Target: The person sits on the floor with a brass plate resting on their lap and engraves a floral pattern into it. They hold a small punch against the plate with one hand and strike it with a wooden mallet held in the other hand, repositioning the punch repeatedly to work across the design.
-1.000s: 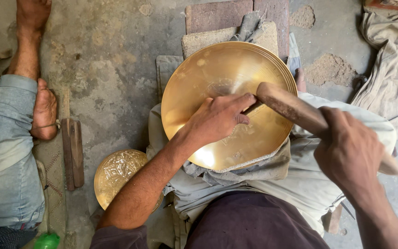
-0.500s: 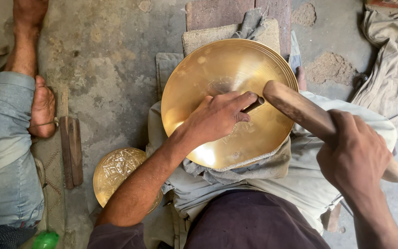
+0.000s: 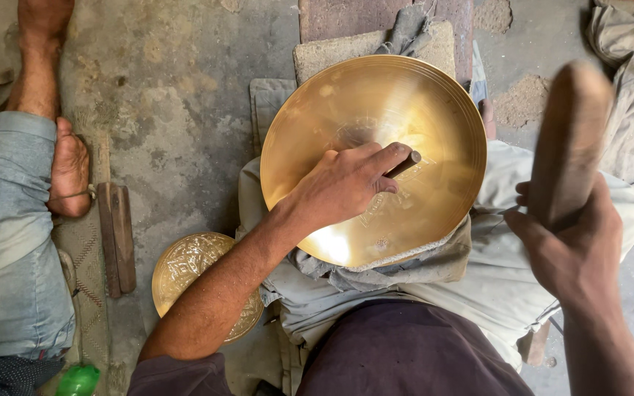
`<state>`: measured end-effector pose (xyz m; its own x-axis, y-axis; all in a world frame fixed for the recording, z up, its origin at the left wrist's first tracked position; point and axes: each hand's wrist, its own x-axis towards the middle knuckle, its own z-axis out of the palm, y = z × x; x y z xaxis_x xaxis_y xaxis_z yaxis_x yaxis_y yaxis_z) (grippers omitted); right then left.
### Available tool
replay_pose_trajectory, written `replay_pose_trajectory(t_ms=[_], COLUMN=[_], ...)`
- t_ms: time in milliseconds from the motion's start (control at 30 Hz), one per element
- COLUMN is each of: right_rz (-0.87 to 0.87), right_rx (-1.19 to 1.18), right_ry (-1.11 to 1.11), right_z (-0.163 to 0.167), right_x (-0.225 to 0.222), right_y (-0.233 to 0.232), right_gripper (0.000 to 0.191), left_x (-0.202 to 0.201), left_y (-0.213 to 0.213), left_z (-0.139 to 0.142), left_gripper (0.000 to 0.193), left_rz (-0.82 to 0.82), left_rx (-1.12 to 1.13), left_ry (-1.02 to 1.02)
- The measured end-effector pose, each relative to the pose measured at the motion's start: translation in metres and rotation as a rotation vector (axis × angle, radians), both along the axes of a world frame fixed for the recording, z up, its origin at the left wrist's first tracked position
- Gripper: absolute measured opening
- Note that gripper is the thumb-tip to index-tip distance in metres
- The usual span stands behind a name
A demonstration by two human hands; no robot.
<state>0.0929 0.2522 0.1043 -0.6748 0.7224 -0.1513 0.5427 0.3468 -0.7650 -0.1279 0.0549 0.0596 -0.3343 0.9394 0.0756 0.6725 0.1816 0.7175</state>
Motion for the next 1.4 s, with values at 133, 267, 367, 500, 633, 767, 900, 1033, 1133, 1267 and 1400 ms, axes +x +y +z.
replay_pose_trajectory(t_ms=[133, 267, 367, 500, 633, 767, 900, 1033, 1133, 1267, 1400], right_rz=[0.238, 0.083, 0.213, 0.150, 0.198, -0.010, 0.141, 0.045, 0.174, -0.071, 0.208], right_rx=[0.472, 0.253, 0.407, 0.374, 0.464, -0.029, 0.485, 0.194, 0.471, 0.074, 0.527], right_ry=[-0.195, 0.006, -0.135, -0.135, -0.215, 0.121, -0.123, 0.010, -0.178, 0.040, -0.226], right_z=[0.007, -0.001, -0.009, -0.012, -0.003, 0.008, 0.009, 0.005, 0.006, 0.012, 0.009], right_x=[-0.009, -0.005, 0.002, 0.006, 0.002, 0.000, -0.002, -0.004, -0.006, -0.005, -0.004], right_y=[-0.004, -0.006, -0.005, -0.003, -0.005, -0.007, -0.010, -0.014, -0.016, -0.016, -0.016], right_gripper=[0.044, 0.046, 0.034, 0.038, 0.038, 0.049, 0.046, 0.044, 0.041, 0.049, 0.038], left_x=[0.000, -0.002, -0.004, -0.004, -0.005, -0.004, -0.004, -0.005, -0.005, -0.004, -0.005], left_y=[0.001, 0.003, 0.003, 0.004, 0.005, 0.004, 0.006, 0.005, 0.006, 0.006, 0.004], left_z=[0.001, 0.002, 0.002, 0.004, 0.006, 0.006, 0.004, 0.003, 0.004, 0.006, 0.006], left_gripper=[0.039, 0.039, 0.038, 0.039, 0.041, 0.038, 0.038, 0.039, 0.035, 0.039, 0.038], left_rz=[-0.002, -0.012, -0.034, -0.038, -0.071, -0.049, -0.056, -0.069, -0.096, -0.071, -0.071], left_rx=[0.011, -0.032, -0.027, -0.015, 0.013, -0.042, -0.034, -0.005, -0.038, -0.086, -0.061], left_ry=[-0.022, -0.065, -0.067, -0.058, -0.015, -0.027, -0.028, -0.045, -0.022, -0.033, -0.033])
